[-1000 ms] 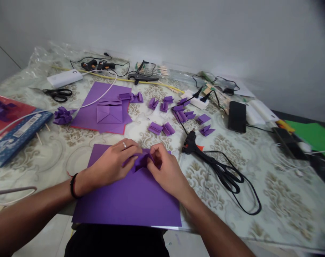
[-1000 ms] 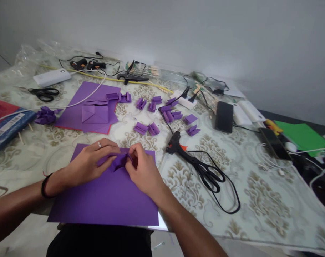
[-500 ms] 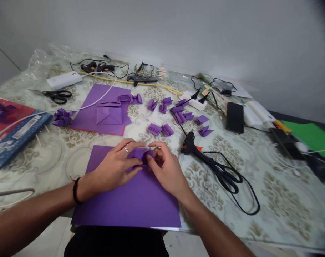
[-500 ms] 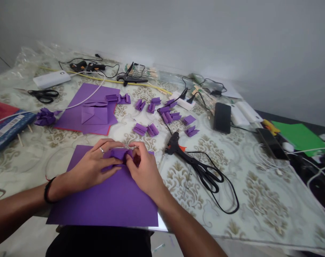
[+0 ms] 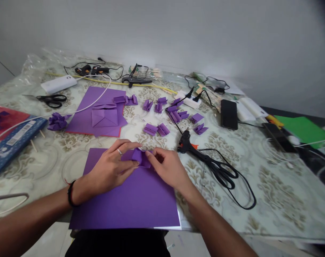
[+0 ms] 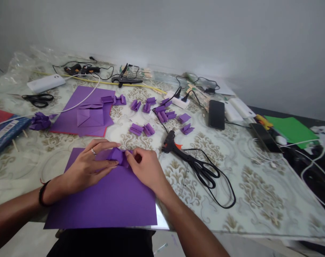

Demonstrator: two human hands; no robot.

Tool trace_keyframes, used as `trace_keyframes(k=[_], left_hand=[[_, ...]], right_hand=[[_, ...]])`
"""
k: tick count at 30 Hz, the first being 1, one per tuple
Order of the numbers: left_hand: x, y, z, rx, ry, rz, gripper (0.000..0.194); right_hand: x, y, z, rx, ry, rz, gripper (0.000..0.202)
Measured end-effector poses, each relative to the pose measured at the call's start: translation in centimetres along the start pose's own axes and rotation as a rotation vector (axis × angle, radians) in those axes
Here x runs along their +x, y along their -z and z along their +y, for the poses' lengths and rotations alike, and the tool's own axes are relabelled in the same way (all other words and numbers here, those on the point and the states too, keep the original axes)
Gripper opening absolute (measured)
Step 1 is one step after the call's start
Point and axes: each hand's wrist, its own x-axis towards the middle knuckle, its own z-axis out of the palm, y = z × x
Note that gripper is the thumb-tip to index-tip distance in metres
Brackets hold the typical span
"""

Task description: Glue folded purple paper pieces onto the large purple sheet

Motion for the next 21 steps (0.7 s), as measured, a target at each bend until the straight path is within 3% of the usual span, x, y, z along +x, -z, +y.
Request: trace_keyframes(k=[6,14,19,21], left_hand=[[0.03,0.04,-0.08,-0.042,-0.003,-0.023,0.015],[0.11,0.19,-0.21,-0.109,-0.013,-0.050,0.015],[0.13,0.45,0.38,-0.159,0.076,-0.077,0.010],[0.17,0.56,0.72,-0.211,0.117,-0.074,0.023]], right_hand=[[-0.11,-0.24,0.03,0.044,0.012,-0.108,0.039],[-0.05,-0.35,-0.05,0.069,0.027,-0.110,0.038],[-0.10,-0.50,-0.13,0.076,0.041,-0.088,0.043],[-0.13,-0.52,-0.14,0.068,0.039,-0.069,0.044]])
